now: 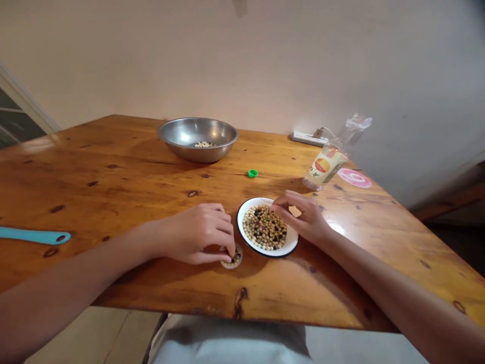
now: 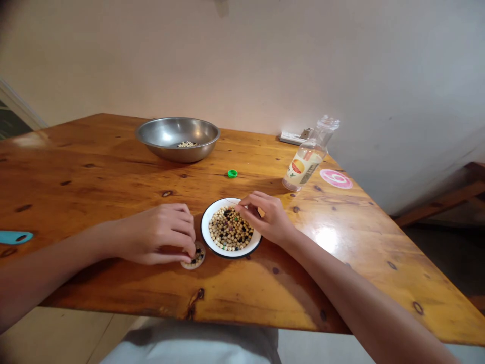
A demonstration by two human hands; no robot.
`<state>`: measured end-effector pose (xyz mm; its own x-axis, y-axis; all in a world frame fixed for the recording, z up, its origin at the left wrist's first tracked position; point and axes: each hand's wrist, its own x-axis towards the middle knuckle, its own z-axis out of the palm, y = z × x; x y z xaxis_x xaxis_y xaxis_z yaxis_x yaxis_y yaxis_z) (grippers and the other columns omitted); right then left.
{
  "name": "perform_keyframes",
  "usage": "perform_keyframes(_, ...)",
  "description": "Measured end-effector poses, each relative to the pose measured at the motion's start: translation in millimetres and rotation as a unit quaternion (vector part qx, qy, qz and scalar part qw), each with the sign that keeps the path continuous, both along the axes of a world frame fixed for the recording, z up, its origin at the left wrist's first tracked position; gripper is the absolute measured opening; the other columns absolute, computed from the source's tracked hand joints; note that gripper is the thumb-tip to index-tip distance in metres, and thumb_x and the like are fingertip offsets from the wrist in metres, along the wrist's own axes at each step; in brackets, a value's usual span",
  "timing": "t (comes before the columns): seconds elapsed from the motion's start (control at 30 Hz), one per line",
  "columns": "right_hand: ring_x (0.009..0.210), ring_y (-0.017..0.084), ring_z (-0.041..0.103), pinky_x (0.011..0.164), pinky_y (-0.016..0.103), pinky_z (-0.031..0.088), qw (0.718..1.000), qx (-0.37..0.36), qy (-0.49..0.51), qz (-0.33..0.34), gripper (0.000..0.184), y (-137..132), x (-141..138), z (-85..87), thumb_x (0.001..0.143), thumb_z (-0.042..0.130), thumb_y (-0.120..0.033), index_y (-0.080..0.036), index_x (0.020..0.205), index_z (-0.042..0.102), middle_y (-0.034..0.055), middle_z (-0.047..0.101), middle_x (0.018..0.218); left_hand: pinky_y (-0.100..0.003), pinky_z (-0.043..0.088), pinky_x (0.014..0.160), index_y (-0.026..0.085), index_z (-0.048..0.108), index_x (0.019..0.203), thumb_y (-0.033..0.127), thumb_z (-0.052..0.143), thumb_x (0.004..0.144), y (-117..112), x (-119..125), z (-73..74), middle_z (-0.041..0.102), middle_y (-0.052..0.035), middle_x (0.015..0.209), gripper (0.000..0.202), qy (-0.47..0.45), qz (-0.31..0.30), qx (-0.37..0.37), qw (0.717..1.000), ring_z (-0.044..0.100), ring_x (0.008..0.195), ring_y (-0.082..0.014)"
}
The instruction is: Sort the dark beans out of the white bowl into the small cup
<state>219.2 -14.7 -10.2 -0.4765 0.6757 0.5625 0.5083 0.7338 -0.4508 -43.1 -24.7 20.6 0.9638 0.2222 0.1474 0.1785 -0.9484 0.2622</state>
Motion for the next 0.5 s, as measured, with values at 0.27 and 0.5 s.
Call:
perform_keyframes(0.27, 0.059, 0.012, 0.054, 0.055, 0.023, 0.041, 1.000, -0.011, 0.026, -0.009, 0.018, -0.5, -1.0, -2.2, 0.088, 0.052, -0.024, -0.016, 0.073, 0.059, 0.0022, 0.058, 0.064, -0.029, 0.037, 0.075, 0.022, 0.066, 0.087, 0.023, 0.056, 0.086, 4.0, -2.9, -3.2, 0.071, -0.0018, 0.084, 0.009, 0.002, 0.015, -0.010, 1.000, 0.061, 0.077, -0.0156)
perform_keyframes(0.5, 0.058, 0.012, 0.053, 0.055, 0.024, 0.040, 1.000, -0.017, 0.024, -0.010, 0.019, -0.7, -1.4, -2.0, 0.088, 0.053, -0.025, -0.016, 0.073, 0.060, 0.0020, 0.058, 0.064, -0.030, 0.039, 0.072, 0.020, 0.065, 0.084, 0.018, 0.055, 0.086, 1.2, -2.2, -5.9, 0.071, -0.0035, 0.079, 0.011, -0.010, 0.004, 0.041, 0.999, 0.062, 0.074, -0.0165)
